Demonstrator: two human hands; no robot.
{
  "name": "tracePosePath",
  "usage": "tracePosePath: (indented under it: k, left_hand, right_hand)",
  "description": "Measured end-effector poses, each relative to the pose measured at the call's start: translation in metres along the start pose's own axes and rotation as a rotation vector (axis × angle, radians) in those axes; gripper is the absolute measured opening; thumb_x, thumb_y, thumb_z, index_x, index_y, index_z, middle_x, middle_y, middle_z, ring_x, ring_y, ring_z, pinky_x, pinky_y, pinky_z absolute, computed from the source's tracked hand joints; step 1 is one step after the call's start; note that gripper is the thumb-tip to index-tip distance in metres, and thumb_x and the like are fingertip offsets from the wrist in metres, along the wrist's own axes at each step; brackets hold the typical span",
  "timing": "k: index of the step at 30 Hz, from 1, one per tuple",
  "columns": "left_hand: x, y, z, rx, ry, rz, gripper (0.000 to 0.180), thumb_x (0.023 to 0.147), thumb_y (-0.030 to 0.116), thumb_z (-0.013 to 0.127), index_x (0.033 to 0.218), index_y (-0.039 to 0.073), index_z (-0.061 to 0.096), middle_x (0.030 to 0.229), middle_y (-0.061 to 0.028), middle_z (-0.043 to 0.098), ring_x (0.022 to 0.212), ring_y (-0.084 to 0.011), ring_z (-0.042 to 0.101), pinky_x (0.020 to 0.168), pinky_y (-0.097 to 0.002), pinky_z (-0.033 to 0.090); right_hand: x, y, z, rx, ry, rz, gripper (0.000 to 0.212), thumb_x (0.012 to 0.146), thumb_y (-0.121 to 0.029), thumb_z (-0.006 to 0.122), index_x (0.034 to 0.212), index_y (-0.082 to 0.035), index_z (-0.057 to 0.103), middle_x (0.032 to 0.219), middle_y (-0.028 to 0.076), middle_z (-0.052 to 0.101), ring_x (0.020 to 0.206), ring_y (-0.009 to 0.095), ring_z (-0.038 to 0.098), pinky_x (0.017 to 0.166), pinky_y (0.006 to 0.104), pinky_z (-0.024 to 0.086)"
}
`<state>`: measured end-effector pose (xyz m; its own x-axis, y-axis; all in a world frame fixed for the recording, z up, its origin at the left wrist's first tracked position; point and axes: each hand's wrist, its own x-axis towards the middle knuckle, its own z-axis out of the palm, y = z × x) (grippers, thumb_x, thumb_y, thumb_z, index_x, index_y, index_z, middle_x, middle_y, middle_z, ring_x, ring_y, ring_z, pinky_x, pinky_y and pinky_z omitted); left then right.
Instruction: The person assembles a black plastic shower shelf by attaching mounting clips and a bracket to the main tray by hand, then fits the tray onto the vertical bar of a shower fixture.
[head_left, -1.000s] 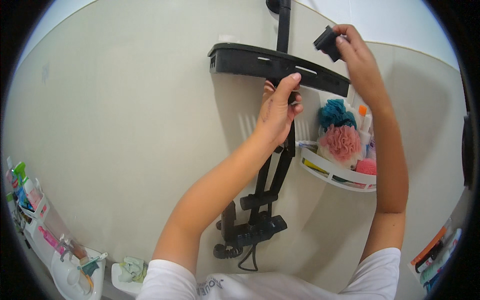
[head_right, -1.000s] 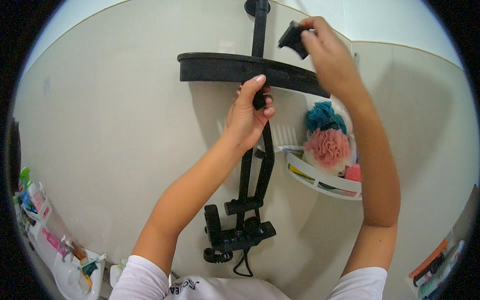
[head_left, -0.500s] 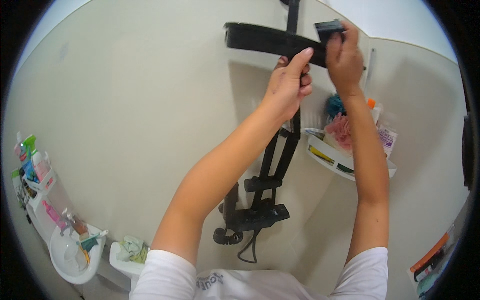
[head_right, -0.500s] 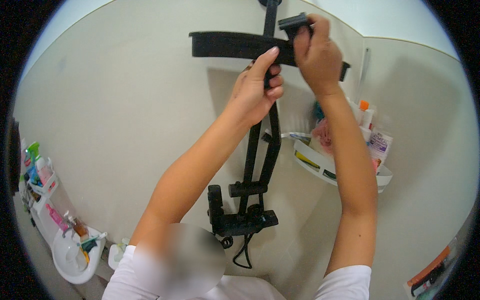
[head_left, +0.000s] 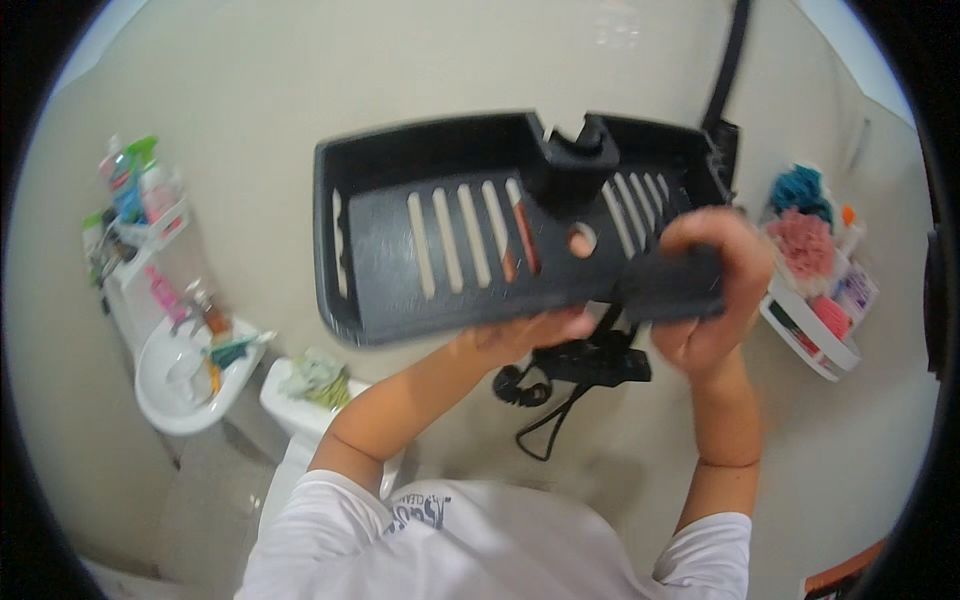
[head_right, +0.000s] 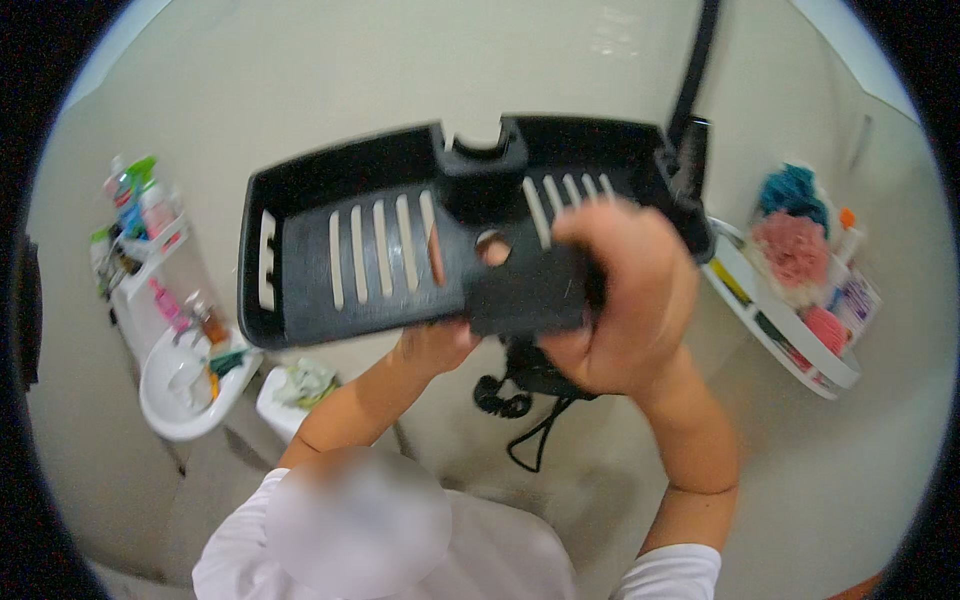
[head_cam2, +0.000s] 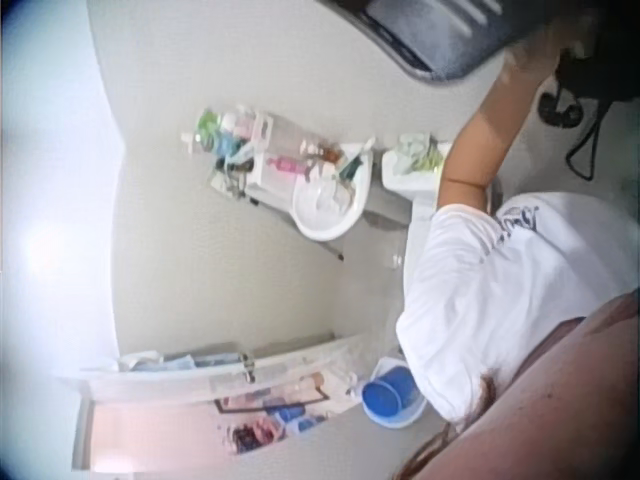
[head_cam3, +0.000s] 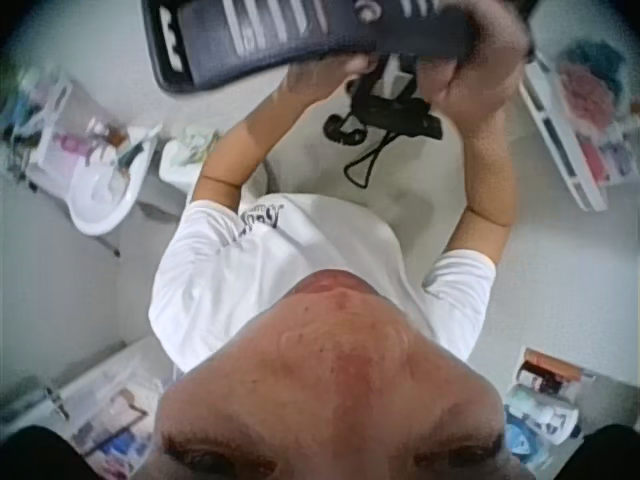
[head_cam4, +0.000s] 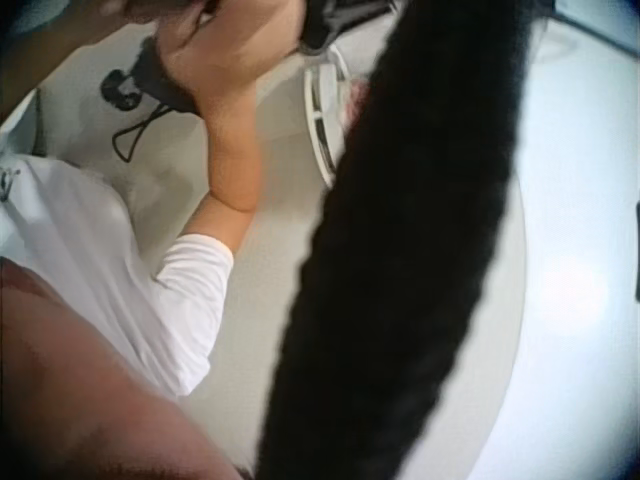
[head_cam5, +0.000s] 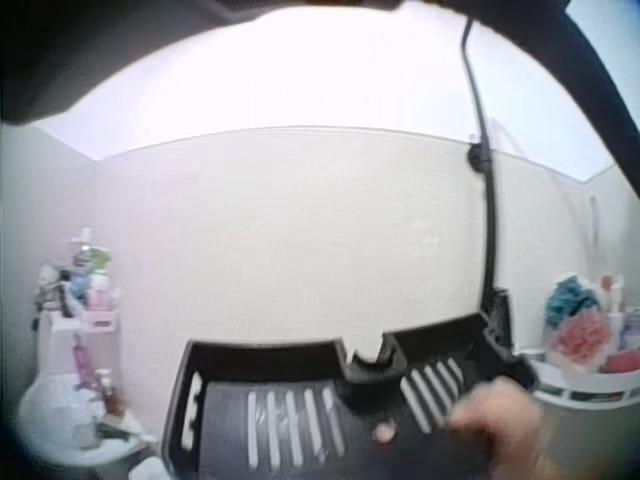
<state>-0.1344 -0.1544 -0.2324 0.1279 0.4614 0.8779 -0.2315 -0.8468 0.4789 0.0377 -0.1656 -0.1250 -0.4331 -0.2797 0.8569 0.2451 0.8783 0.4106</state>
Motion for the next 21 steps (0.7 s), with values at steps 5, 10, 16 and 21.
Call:
tracePosePath:
  k: [5,10,16,21]
  left_hand:
    - [-0.124,0.022,-0.057,0.248,0.164,-0.028,0.067,0.078,0.029,0.065,0.132,0.009,0.032,0.122,-0.0069,0.046,0.117,-0.0192,0.038,0.093,-0.0345,0.036]
    - [-0.219,0.059,-0.099,0.255,0.283,-0.209,0.064,0.080,0.031,0.060,0.132,0.008,0.031,0.130,-0.0060,0.040,0.121,-0.0197,0.034,0.098,-0.0363,0.028]
    - [-0.302,0.110,-0.112,0.435,0.109,-0.421,0.067,0.082,0.049,0.039,0.137,0.015,0.023,0.142,-0.0075,0.023,0.131,-0.0272,0.017,0.107,-0.0482,0.009]
    - [-0.327,0.127,-0.117,0.428,0.361,-0.493,0.068,0.080,0.048,0.043,0.136,0.014,0.025,0.139,-0.0082,0.025,0.128,-0.0271,0.020,0.105,-0.0458,0.013]
  right_hand:
    - [-0.038,-0.072,0.081,0.414,-0.017,0.201,0.032,0.076,-0.022,0.057,0.098,-0.001,0.047,0.082,0.012,0.055,0.059,0.028,0.050,0.054,0.0344,0.038]
    - [-0.028,-0.113,0.141,0.660,-0.262,0.280,0.028,0.066,-0.009,0.057,0.092,-0.002,0.049,0.104,0.017,0.052,0.091,0.033,0.049,0.079,0.0417,0.037]
    - [-0.014,-0.149,0.195,1.031,-0.701,0.105,0.018,0.070,-0.010,0.058,0.085,-0.007,0.049,0.127,0.015,0.042,0.121,0.037,0.034,0.095,0.0506,0.027]
    - [-0.012,-0.187,0.218,1.123,-0.667,0.219,0.020,0.066,-0.009,0.062,0.083,-0.007,0.051,0.122,0.012,0.043,0.120,0.037,0.035,0.098,0.0540,0.023]
